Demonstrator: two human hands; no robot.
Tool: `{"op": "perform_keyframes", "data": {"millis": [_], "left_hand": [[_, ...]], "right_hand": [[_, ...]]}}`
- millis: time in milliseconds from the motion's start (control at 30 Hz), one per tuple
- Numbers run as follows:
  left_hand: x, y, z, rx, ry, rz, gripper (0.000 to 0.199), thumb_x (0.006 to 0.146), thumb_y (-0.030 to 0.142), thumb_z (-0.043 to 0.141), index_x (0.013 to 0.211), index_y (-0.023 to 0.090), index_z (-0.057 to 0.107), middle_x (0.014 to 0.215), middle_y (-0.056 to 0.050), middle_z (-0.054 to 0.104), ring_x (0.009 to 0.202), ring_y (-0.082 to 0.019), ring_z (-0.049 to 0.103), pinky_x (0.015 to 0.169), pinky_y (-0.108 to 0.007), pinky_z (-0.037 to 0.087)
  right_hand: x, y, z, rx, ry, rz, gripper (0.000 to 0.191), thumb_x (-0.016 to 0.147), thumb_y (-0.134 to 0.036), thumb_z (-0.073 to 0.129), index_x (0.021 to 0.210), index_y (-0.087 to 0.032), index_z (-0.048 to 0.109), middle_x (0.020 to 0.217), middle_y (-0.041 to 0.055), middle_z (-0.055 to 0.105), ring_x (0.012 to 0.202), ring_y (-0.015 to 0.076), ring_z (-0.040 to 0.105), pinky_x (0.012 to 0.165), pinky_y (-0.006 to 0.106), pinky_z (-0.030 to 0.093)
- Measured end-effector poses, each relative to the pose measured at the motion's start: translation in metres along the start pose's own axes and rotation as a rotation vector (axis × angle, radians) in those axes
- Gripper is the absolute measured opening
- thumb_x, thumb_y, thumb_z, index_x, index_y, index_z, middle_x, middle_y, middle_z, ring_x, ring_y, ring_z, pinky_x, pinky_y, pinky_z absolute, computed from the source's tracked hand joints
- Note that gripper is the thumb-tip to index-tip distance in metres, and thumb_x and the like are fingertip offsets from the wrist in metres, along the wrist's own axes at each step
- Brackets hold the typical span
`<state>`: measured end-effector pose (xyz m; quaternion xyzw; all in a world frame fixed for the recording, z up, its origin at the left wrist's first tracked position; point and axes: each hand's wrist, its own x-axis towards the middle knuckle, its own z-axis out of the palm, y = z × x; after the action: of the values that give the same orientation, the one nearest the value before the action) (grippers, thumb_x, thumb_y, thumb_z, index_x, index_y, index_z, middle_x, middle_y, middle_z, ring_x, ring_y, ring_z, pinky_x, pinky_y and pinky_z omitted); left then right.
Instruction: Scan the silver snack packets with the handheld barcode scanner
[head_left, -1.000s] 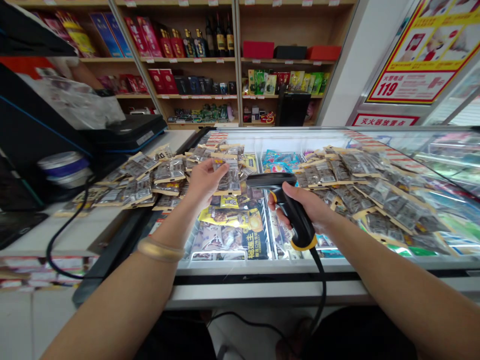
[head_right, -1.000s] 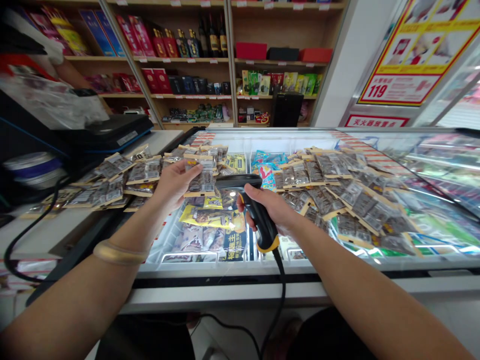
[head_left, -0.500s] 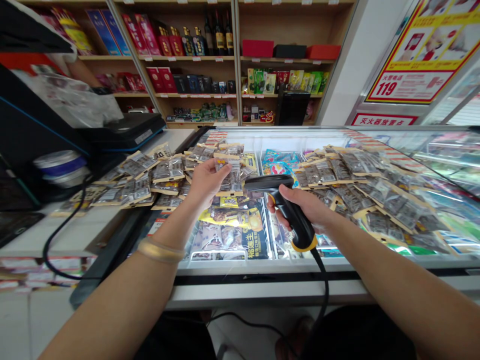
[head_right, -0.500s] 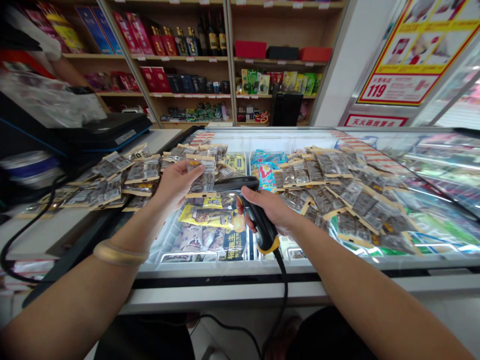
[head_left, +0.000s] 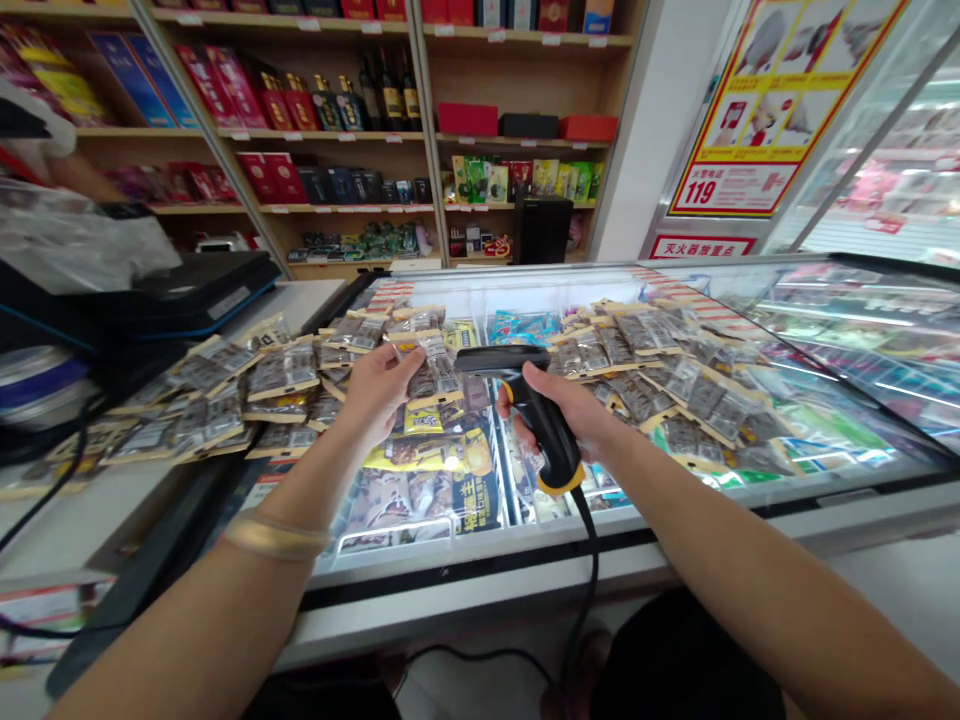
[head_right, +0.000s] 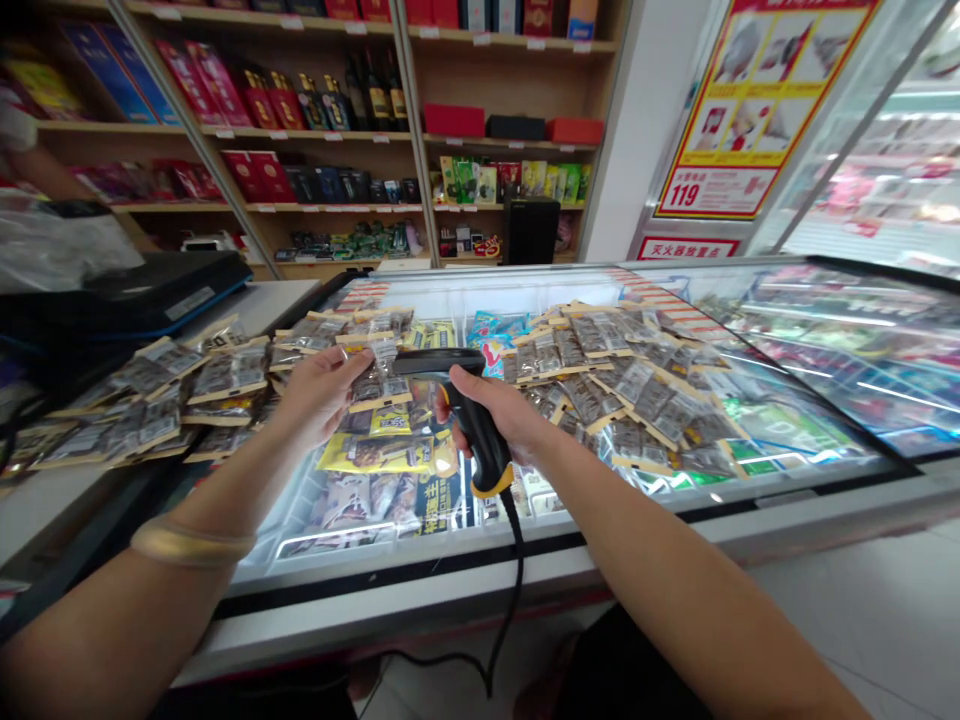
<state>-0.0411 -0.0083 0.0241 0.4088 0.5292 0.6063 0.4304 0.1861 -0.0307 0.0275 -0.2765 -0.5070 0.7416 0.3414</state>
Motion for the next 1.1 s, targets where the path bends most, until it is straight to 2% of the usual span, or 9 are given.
{"op": "perform_keyframes", "data": {"millis": [133, 267, 367, 500, 600, 700, 767, 900, 1100], "left_hand": [[-0.003, 0.017, 0.040, 0.055, -0.111, -0.001, 0.046, 0.050, 0.032, 0.087, 0.089, 0.016, 0.068, 0.070, 0.001, 0.067, 0.055, -0.009, 0.057, 0.048, -0.019, 0.039], [-0.006, 0.025, 0.101, 0.089, -0.235, 0.029, 0.052, 0.053, 0.029, 0.087, 0.098, 0.018, 0.064, 0.073, 0.001, 0.065, 0.058, -0.010, 0.059, 0.052, -0.020, 0.043], [-0.012, 0.022, 0.152, 0.165, -0.312, 0.090, 0.060, 0.062, 0.025, 0.083, 0.116, 0.020, 0.058, 0.076, 0.002, 0.063, 0.054, -0.008, 0.053, 0.051, -0.021, 0.041], [-0.025, 0.013, 0.214, 0.366, -0.415, 0.284, 0.072, 0.071, 0.024, 0.077, 0.136, 0.020, 0.048, 0.087, -0.002, 0.064, 0.063, -0.012, 0.058, 0.064, -0.027, 0.049], [-0.038, 0.004, 0.246, 0.566, -0.456, 0.534, 0.066, 0.079, 0.022, 0.069, 0.141, 0.019, 0.046, 0.104, -0.009, 0.065, 0.089, -0.019, 0.064, 0.085, -0.034, 0.051], [-0.051, -0.007, 0.260, 0.874, -0.460, 0.836, 0.051, 0.084, 0.025, 0.063, 0.134, 0.020, 0.056, 0.134, -0.017, 0.055, 0.124, -0.029, 0.053, 0.105, -0.045, 0.042], [-0.058, -0.015, 0.261, 1.071, -0.478, 0.964, 0.042, 0.087, 0.032, 0.061, 0.128, 0.023, 0.063, 0.145, -0.016, 0.049, 0.138, -0.034, 0.041, 0.114, -0.053, 0.030], [-0.063, -0.025, 0.258, 1.262, -0.516, 0.969, 0.044, 0.095, 0.043, 0.046, 0.135, 0.029, 0.059, 0.149, -0.010, 0.050, 0.143, -0.033, 0.036, 0.118, -0.057, 0.022], [-0.064, -0.018, 0.253, 1.222, -0.556, 0.925, 0.050, 0.096, 0.046, 0.044, 0.142, 0.030, 0.051, 0.153, -0.011, 0.044, 0.145, -0.033, 0.033, 0.117, -0.057, 0.023]], "right_hand": [[-0.022, -0.016, -0.018, 0.047, 0.063, -0.121, 0.053, 0.074, -0.069, 0.066, 0.078, -0.017, 0.063, 0.066, 0.0001, 0.060, 0.042, 0.0070, 0.048, 0.040, 0.021, 0.043], [-0.060, -0.033, -0.054, 0.075, 0.203, -0.248, 0.050, 0.074, -0.066, 0.068, 0.079, -0.017, 0.063, 0.072, 0.0012, 0.060, 0.045, 0.0067, 0.047, 0.040, 0.020, 0.042], [-0.094, -0.043, -0.086, 0.118, 0.366, -0.305, 0.048, 0.074, -0.064, 0.070, 0.083, -0.017, 0.063, 0.076, 0.0015, 0.060, 0.046, 0.0065, 0.046, 0.040, 0.021, 0.041], [-0.135, -0.049, -0.124, 0.159, 0.552, -0.364, 0.051, 0.070, -0.065, 0.072, 0.084, -0.017, 0.062, 0.076, 0.0010, 0.058, 0.047, 0.0073, 0.045, 0.039, 0.021, 0.042], [-0.153, -0.045, -0.141, 0.197, 0.638, -0.379, 0.049, 0.073, -0.065, 0.069, 0.084, -0.018, 0.061, 0.075, 0.0014, 0.058, 0.049, 0.0088, 0.046, 0.040, 0.022, 0.043], [-0.158, -0.037, -0.150, 0.238, 0.693, -0.365, 0.048, 0.073, -0.065, 0.069, 0.083, -0.019, 0.060, 0.074, 0.0018, 0.058, 0.049, 0.0094, 0.047, 0.041, 0.023, 0.045], [-0.155, -0.032, -0.153, 0.256, 0.713, -0.340, 0.048, 0.073, -0.065, 0.068, 0.081, -0.019, 0.059, 0.073, 0.0020, 0.059, 0.048, 0.0097, 0.047, 0.041, 0.024, 0.045], [-0.149, -0.027, -0.156, 0.293, 0.736, -0.303, 0.049, 0.072, -0.065, 0.071, 0.081, -0.018, 0.060, 0.074, 0.0015, 0.061, 0.047, 0.0082, 0.048, 0.042, 0.022, 0.046], [-0.150, -0.033, -0.153, 0.208, 0.727, -0.307, 0.049, 0.074, -0.068, 0.067, 0.082, -0.020, 0.062, 0.077, 0.0030, 0.062, 0.048, 0.0096, 0.049, 0.042, 0.024, 0.045]]}}
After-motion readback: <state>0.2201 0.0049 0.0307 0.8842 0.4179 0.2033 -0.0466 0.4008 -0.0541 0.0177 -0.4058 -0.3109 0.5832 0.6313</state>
